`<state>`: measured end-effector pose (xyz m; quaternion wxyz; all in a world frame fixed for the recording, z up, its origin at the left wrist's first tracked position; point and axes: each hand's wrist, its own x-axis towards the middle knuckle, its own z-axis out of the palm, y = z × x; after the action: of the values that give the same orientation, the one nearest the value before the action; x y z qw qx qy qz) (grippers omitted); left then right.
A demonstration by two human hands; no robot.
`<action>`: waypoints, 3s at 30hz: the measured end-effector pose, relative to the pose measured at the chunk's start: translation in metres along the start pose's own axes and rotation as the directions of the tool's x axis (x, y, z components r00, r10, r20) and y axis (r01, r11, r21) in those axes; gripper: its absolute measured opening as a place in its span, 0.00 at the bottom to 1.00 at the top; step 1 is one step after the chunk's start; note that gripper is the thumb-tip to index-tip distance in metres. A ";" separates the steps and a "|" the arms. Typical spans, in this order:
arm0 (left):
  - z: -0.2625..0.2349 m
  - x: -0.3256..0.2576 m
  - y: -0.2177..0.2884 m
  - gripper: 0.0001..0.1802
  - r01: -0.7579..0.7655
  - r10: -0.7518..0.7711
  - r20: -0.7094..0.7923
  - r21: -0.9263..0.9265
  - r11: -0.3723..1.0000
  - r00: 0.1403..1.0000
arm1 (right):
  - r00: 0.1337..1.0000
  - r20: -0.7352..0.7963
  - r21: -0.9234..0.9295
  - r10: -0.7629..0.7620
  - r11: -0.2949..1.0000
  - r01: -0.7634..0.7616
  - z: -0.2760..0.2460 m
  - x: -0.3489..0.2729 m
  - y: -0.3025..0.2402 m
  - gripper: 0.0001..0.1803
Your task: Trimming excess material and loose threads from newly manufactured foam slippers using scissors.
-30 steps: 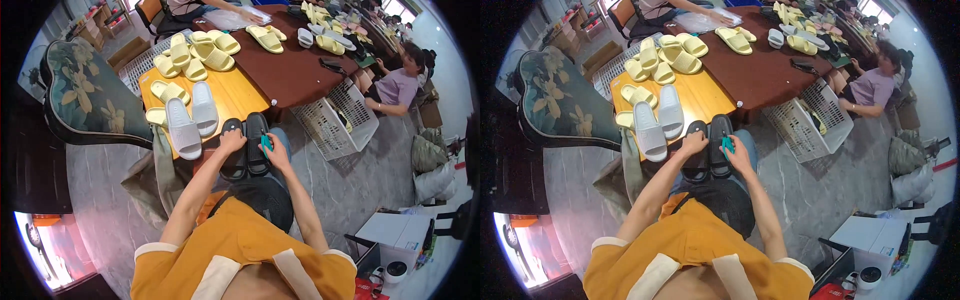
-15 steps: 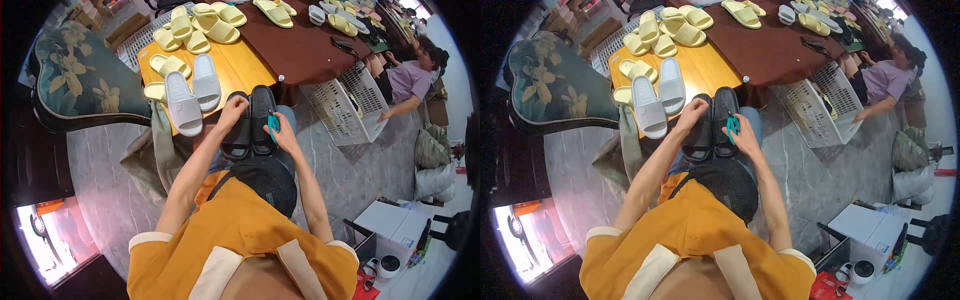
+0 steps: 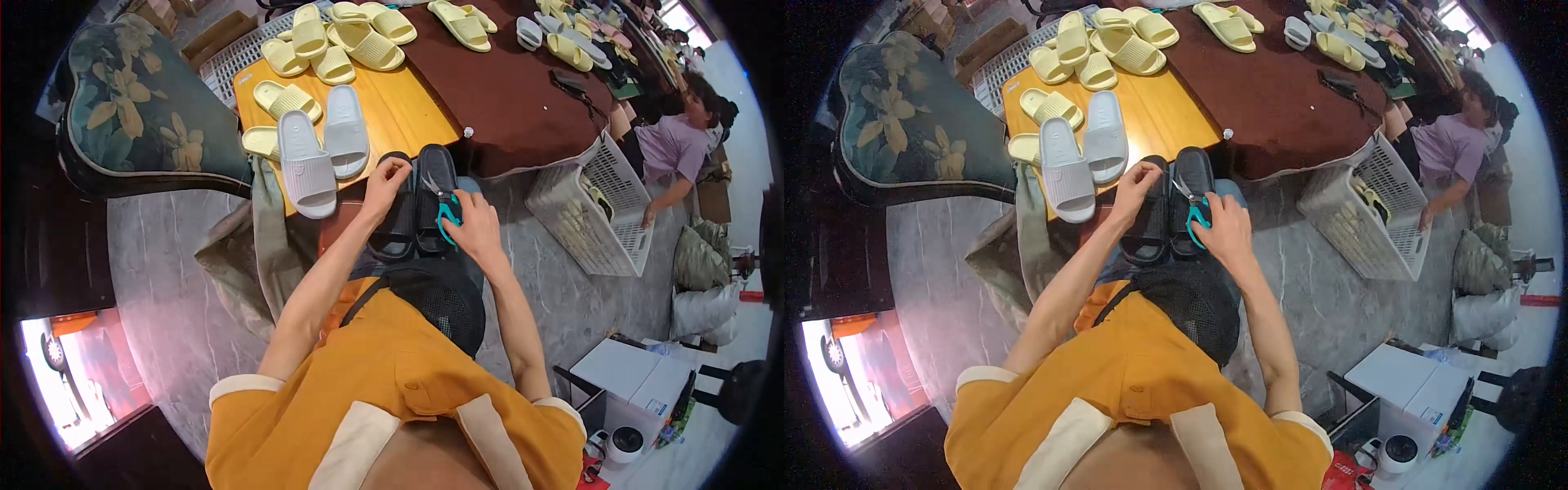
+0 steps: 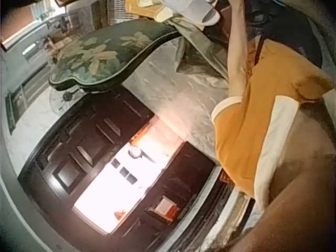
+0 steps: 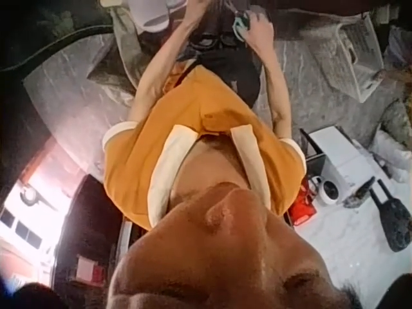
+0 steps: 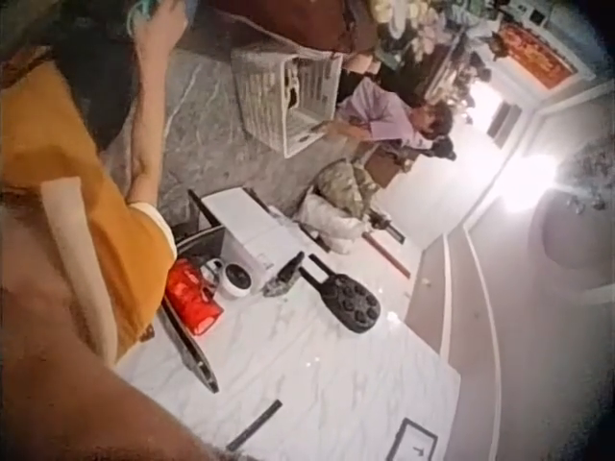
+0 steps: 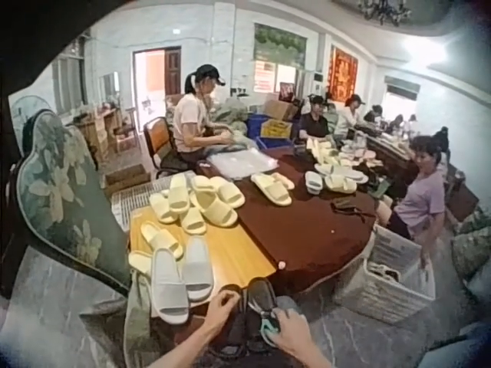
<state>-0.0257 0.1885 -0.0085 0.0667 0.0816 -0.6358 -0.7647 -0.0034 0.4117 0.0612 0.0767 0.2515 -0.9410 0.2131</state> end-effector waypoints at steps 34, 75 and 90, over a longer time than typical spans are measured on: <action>-0.024 -0.015 -0.016 0.06 0.098 -0.065 0.084 -0.488 0.867 0.994 | 0.905 0.123 0.242 0.407 0.872 -0.425 0.145 0.173 0.054 0.14; -0.181 -0.142 0.060 0.10 0.264 -0.147 -0.252 0.533 0.804 0.956 | 0.929 0.313 0.617 -0.198 0.786 -0.040 0.071 0.083 -0.015 0.15; -0.099 -0.142 0.086 0.12 -0.046 -0.342 0.460 0.648 0.760 0.819 | 0.908 0.260 0.256 -0.328 0.930 0.263 0.058 0.054 -0.007 0.25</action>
<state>0.1338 0.1073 0.0643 -0.2149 -0.0729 -0.8372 -0.4977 -0.0482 0.3572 0.0254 -0.0622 0.4277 -0.8637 0.2593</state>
